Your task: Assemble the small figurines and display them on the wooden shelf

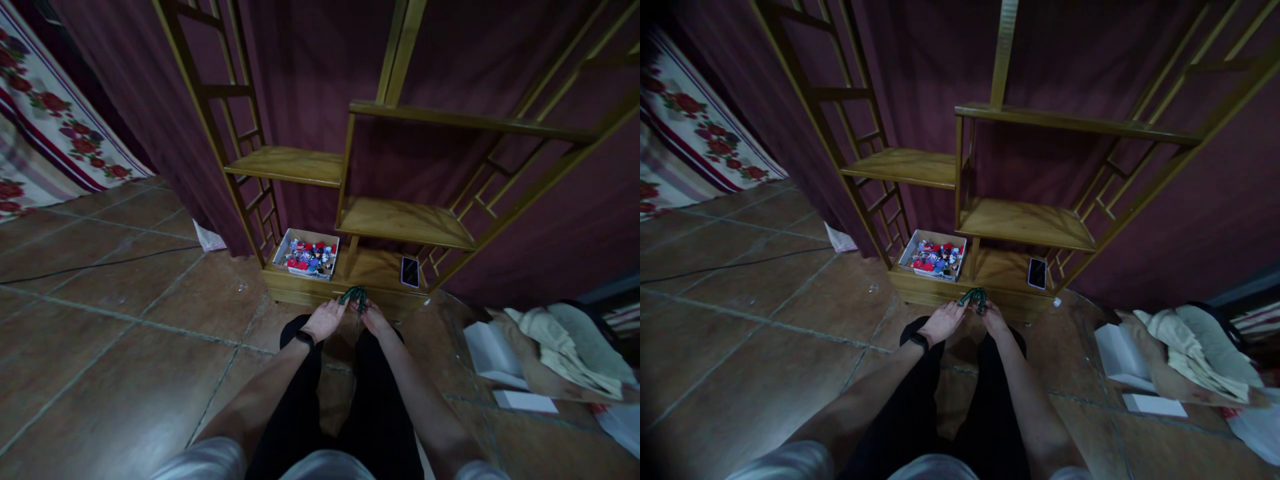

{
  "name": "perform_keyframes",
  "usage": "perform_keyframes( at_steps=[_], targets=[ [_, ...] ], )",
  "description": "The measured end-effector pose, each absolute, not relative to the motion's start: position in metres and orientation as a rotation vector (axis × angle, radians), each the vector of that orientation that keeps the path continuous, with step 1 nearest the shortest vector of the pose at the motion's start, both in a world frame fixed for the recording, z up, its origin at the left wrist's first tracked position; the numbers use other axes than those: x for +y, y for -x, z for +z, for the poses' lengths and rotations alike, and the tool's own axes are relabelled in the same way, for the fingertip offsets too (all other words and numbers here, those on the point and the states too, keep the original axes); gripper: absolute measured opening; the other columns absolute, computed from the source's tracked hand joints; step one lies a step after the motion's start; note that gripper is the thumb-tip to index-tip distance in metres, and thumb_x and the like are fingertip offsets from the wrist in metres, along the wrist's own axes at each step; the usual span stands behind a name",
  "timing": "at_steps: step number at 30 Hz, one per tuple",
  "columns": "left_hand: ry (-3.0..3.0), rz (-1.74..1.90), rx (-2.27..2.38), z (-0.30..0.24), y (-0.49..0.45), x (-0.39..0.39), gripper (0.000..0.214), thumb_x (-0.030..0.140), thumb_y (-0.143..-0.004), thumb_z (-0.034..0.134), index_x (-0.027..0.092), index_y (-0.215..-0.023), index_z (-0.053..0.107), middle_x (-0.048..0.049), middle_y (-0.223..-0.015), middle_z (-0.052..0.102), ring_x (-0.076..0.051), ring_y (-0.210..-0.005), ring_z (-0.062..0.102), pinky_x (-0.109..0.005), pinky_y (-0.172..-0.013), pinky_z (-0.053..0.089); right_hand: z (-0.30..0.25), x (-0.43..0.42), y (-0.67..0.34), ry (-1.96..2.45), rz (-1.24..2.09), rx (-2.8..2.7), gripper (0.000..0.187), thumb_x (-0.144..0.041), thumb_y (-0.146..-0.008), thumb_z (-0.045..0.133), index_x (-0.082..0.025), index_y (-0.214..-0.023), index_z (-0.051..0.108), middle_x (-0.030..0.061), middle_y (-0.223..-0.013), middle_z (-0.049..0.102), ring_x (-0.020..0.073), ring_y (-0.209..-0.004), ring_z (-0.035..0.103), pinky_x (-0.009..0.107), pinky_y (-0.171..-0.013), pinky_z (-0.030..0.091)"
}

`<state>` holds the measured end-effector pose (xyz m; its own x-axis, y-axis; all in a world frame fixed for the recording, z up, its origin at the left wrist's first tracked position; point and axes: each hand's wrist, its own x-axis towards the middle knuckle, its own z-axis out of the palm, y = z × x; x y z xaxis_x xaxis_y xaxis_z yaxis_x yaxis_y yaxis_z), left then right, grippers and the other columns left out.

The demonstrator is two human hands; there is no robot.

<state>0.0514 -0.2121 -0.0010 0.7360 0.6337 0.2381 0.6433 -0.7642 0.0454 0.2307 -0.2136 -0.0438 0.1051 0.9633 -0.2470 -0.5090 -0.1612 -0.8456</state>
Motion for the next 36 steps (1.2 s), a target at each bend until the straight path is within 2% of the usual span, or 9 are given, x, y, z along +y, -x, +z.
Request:
perform_keyframes(
  at_steps=[6, 12, 17, 22, 26, 29, 32, 36],
  targets=[
    [2.909, -0.399, -1.131, 0.001, -0.05, -0.207, 0.047, 0.024, -0.091, 0.027, 0.01, -0.136, 0.03, -0.0156, -0.108, 0.06, -0.021, -0.098, 0.055, -0.034, -0.084, 0.042, -0.041, -0.216, -0.23, 1.009, 1.442, -0.564, 0.031, -0.024, -0.043, 0.08, -0.019, -0.069, 0.063, 0.0001, -0.07, 0.066, 0.0175, -0.071, 0.063, 0.044, -0.084, 0.047],
    [3.007, -0.564, -1.233, -0.001, -0.052, -0.202, 0.044, 0.025, -0.09, 0.031, 0.013, -0.132, 0.036, -0.0136, -0.106, 0.061, -0.021, -0.1, 0.057, -0.035, -0.085, 0.045, -0.038, -0.215, -0.232, 1.002, 1.521, -0.575, 0.033, -0.019, -0.045, 0.08, -0.018, -0.074, 0.066, 0.0005, -0.08, 0.067, 0.0145, -0.076, 0.063, 0.036, -0.083, 0.048],
    [3.106, -0.932, -1.556, -0.006, -0.055, -0.202, 0.037, 0.028, -0.09, 0.035, 0.018, -0.123, 0.047, -0.01, -0.107, 0.063, -0.019, -0.098, 0.06, -0.033, -0.086, 0.046, -0.038, -0.213, -0.232, 1.016, 1.547, -0.577, 0.031, -0.02, -0.047, 0.08, -0.016, -0.075, 0.067, -0.0001, -0.076, 0.066, 0.0136, -0.074, 0.063, 0.035, -0.085, 0.048],
    [3.059, -1.408, -1.955, -0.017, -0.061, -0.194, 0.035, 0.031, -0.082, 0.049, 0.018, -0.114, 0.057, -0.0088, -0.101, 0.067, -0.021, -0.092, 0.063, -0.035, -0.083, 0.047, -0.035, -0.216, -0.232, 1.041, 1.55, -0.641, 0.036, -0.024, -0.049, 0.079, -0.017, -0.083, 0.068, 0.0029, -0.085, 0.068, 0.0165, -0.08, 0.064, 0.038, -0.085, 0.049],
    [2.859, -1.968, -2.346, -0.024, -0.072, -0.19, 0.04, 0.033, -0.074, 0.059, 0.011, -0.107, 0.06, -0.0062, -0.08, 0.068, -0.016, -0.065, 0.063, -0.029, -0.063, 0.05, -0.032, -0.221, -0.232, 1.019, 1.523, -0.687, 0.04, -0.024, -0.049, 0.078, -0.018, -0.087, 0.067, 0.0031, -0.087, 0.067, 0.0176, -0.081, 0.064, 0.039, -0.084, 0.049],
    [2.721, -2.238, -2.531, -0.021, -0.077, -0.191, 0.042, 0.035, -0.066, 0.068, 0.011, -0.1, 0.062, -0.0028, -0.072, 0.066, -0.012, -0.057, 0.06, -0.023, -0.054, 0.047, -0.031, -0.225, -0.23, 1.017, 1.485, -0.694, 0.04, -0.026, -0.05, 0.078, -0.017, -0.088, 0.066, 0.0023, -0.084, 0.066, 0.0167, -0.076, 0.064, 0.038, -0.08, 0.051],
    [2.674, -2.38, -2.572, -0.01, -0.078, -0.194, 0.041, 0.037, -0.06, 0.072, 0.012, -0.091, 0.063, -0.0011, -0.066, 0.063, -0.011, -0.054, 0.058, -0.021, -0.049, 0.043, -0.032, -0.229, -0.224, 1.065, 1.376, -0.684, 0.04, -0.031, -0.053, 0.077, -0.017, -0.088, 0.065, 0.001, -0.078, 0.064, 0.0156, -0.07, 0.063, 0.036, -0.073, 0.053],
    [2.716, -2.395, -2.612, 0.005, -0.075, -0.198, 0.04, 0.041, -0.056, 0.074, 0.011, -0.081, 0.063, -0.0021, -0.062, 0.063, -0.011, -0.052, 0.058, -0.021, -0.047, 0.042, -0.037, -0.236, -0.214, 1.145, 1.181, -0.687, 0.04, -0.039, -0.058, 0.073, -0.019, -0.09, 0.063, 0.0002, -0.073, 0.063, 0.0149, -0.063, 0.062, 0.034, -0.064, 0.054]
  ],
)
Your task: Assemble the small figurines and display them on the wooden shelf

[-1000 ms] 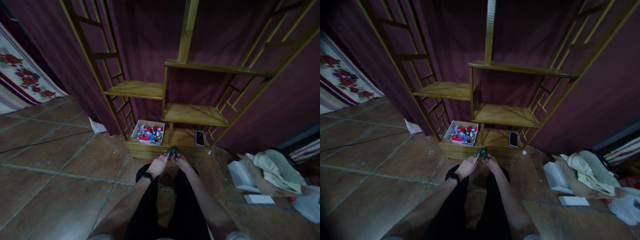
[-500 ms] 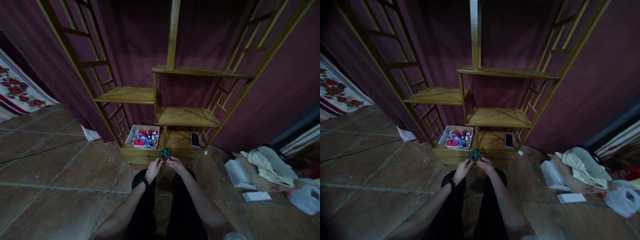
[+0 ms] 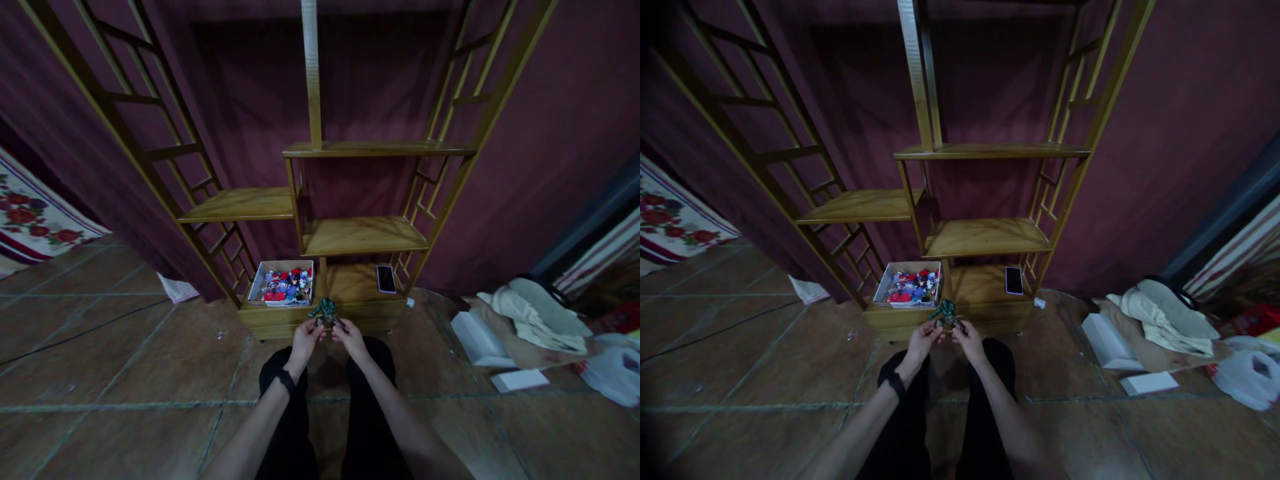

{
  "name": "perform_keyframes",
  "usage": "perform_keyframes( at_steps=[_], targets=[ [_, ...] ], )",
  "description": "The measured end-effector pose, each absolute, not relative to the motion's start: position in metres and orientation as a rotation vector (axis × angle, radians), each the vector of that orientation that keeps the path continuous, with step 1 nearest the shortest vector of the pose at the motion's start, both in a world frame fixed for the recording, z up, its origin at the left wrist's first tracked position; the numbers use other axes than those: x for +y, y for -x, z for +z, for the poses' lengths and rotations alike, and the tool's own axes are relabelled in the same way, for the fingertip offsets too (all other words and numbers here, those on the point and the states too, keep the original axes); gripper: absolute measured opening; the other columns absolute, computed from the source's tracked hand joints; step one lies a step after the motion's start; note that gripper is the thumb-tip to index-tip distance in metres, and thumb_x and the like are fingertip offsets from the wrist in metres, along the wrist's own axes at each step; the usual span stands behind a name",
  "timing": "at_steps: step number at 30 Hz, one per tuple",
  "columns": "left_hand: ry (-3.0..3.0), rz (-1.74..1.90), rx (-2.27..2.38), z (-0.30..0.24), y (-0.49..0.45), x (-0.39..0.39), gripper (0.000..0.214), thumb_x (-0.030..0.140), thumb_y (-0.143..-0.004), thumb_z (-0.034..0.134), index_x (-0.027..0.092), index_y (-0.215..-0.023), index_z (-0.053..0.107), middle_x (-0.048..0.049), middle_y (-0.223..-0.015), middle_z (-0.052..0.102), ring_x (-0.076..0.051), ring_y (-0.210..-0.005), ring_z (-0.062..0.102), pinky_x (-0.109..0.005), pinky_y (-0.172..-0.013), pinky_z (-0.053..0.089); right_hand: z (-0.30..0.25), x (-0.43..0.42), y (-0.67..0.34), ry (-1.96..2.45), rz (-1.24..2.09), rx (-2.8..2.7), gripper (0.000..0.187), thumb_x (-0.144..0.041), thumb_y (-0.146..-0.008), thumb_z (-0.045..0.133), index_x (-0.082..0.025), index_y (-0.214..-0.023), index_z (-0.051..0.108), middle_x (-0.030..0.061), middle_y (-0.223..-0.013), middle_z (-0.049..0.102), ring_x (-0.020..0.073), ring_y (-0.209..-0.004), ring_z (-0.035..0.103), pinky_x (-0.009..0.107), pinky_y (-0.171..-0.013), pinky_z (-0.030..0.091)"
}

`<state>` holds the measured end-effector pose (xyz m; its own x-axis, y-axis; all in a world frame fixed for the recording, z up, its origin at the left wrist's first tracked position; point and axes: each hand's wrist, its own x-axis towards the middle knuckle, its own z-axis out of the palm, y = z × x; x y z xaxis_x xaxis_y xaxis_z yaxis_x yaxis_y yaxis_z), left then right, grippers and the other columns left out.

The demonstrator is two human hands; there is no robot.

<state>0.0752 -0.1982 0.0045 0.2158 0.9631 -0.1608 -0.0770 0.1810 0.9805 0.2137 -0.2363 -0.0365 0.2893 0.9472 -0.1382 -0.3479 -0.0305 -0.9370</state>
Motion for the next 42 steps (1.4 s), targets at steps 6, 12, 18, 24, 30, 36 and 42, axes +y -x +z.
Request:
perform_keyframes(
  at_steps=[6, 12, 18, 24, 30, 36, 42],
  targets=[
    [-1.086, 0.93, 1.049, 0.016, -0.073, -0.204, 0.039, 0.043, -0.057, 0.074, 0.011, -0.077, 0.063, -0.0052, -0.067, 0.066, -0.011, -0.056, 0.059, -0.02, -0.049, 0.044, -0.031, -0.248, -0.21, 1.23, 1.071, -0.747, 0.032, -0.043, -0.064, 0.068, -0.022, -0.088, 0.062, -0.0001, -0.075, 0.064, 0.0146, -0.06, 0.06, 0.029, -0.057, 0.052],
    [-1.035, 0.935, 1.035, 0.024, -0.08, -0.208, 0.038, 0.042, -0.059, 0.073, 0.011, -0.079, 0.063, -0.0046, -0.068, 0.065, -0.01, -0.057, 0.059, -0.019, -0.05, 0.044, -0.019, -0.254, -0.213, 1.273, 1.059, -0.744, 0.033, -0.044, -0.067, 0.066, -0.021, -0.09, 0.061, 0.0009, -0.079, 0.064, 0.013, -0.06, 0.058, 0.026, -0.056, 0.05],
    [-0.981, 0.987, 1.027, 0.035, -0.082, -0.211, 0.036, 0.04, -0.058, 0.075, 0.011, -0.077, 0.063, -0.0036, -0.067, 0.064, -0.009, -0.057, 0.057, -0.02, -0.052, 0.044, -0.007, -0.258, -0.213, 1.323, 1.01, -0.77, 0.031, -0.045, -0.069, 0.063, -0.021, -0.089, 0.06, 0.0014, -0.078, 0.063, 0.0139, -0.062, 0.058, 0.026, -0.056, 0.048],
    [-0.969, 1.002, 1.025, 0.049, -0.078, -0.214, 0.038, 0.039, -0.056, 0.076, 0.01, -0.078, 0.063, -0.0046, -0.067, 0.064, -0.01, -0.058, 0.057, -0.02, -0.053, 0.045, 0.007, -0.259, -0.215, 1.369, 0.906, -0.897, 0.026, -0.042, -0.07, 0.062, -0.023, -0.088, 0.06, 0.0014, -0.078, 0.065, 0.0168, -0.069, 0.059, 0.027, -0.062, 0.047],
    [-1.141, 1.078, 1.068, 0.058, -0.075, -0.212, 0.041, 0.043, -0.063, 0.069, 0.01, -0.086, 0.064, -0.001, -0.062, 0.06, -0.01, -0.054, 0.055, -0.02, -0.051, 0.043, 0.028, -0.26, -0.215, 1.414, 0.726, -1.079, 0.026, -0.038, -0.074, 0.057, -0.02, -0.092, 0.06, 0.0022, -0.086, 0.067, 0.0177, -0.077, 0.061, 0.03, -0.074, 0.046],
    [-1.622, 1.107, 1.289, 0.07, -0.07, -0.223, 0.036, 0.039, -0.078, 0.056, 0.014, -0.103, 0.062, -0.0036, -0.075, 0.065, -0.015, -0.066, 0.061, -0.026, -0.064, 0.048, 0.045, -0.263, -0.208, 1.431, 0.7, -1.077, 0.028, -0.041, -0.074, 0.057, -0.019, -0.092, 0.059, 0.003, -0.084, 0.066, 0.0173, -0.076, 0.06, 0.028, -0.072, 0.045],
    [-2.175, 0.975, 1.401, 0.083, -0.069, -0.241, 0.035, 0.034, -0.087, 0.045, 0.019, -0.117, 0.054, -0.0093, -0.105, 0.065, -0.021, -0.092, 0.062, -0.033, -0.081, 0.048, 0.035, -0.262, -0.205, 1.376, 0.805, -0.914, 0.026, -0.04, -0.072, 0.06, -0.019, -0.088, 0.058, 0.0009, -0.079, 0.064, 0.0159, -0.072, 0.058, 0.028, -0.068, 0.047]
  ],
)
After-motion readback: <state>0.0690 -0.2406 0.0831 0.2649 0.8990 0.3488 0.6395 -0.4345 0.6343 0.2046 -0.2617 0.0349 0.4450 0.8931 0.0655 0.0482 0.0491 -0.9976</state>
